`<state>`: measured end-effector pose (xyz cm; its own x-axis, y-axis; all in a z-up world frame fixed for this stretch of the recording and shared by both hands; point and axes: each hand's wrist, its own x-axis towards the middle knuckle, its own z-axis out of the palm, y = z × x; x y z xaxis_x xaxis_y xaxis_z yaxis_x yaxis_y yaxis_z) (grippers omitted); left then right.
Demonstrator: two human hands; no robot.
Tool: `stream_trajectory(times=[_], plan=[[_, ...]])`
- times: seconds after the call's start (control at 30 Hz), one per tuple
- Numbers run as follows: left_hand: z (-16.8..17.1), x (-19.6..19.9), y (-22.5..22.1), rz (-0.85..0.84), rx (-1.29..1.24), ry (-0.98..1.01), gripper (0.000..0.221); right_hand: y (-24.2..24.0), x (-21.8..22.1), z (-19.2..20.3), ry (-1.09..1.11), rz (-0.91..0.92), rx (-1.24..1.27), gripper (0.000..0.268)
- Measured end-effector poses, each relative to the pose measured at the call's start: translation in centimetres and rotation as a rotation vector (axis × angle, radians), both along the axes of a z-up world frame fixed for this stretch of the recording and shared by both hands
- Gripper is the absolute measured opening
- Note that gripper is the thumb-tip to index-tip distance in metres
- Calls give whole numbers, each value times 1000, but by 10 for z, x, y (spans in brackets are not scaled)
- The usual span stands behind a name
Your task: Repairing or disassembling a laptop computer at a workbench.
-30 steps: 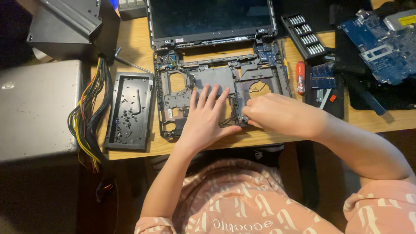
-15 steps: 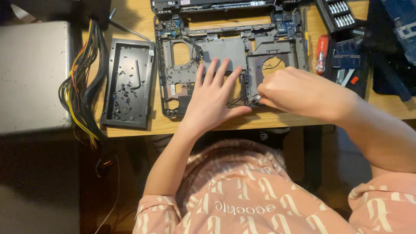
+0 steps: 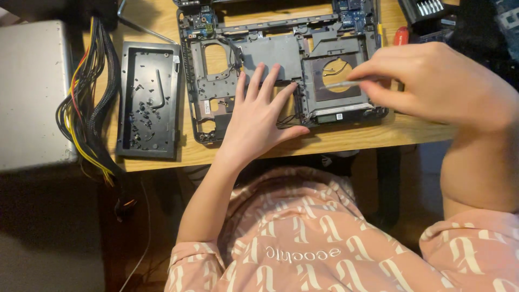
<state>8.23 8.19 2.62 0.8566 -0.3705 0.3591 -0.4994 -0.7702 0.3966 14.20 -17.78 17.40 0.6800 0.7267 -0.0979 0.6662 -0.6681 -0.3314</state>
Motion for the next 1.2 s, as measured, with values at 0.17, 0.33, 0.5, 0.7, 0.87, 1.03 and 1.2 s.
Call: stream_trajectory(times=[0.17, 0.33, 0.5, 0.7, 0.87, 1.03, 1.2], plan=[[4, 0, 2, -68, -47, -6, 62, -51, 6, -67, -202, -132, 177, 21], [-1, -1, 8, -73, -240, -15, 31, -77, -1, -118, -457, -230, 200, 21], [4, -7, 7, 35, -388, -143, 30, -98, -6, -147, -582, -454, 328, 25], [9, -13, 7, 104, -377, -190, 29, -84, -8, -144, -568, -408, 236, 18], [14, -23, 15, 151, -365, -200, 29, -85, 14, -140, -549, -403, 216, 13], [11, -32, 26, 187, -389, -187, 29, -92, 67, -155, -593, -297, 214, 8], [16, -39, 36, 241, -447, -144, 24, -91, 103, -162, -624, -225, 34, 17]])
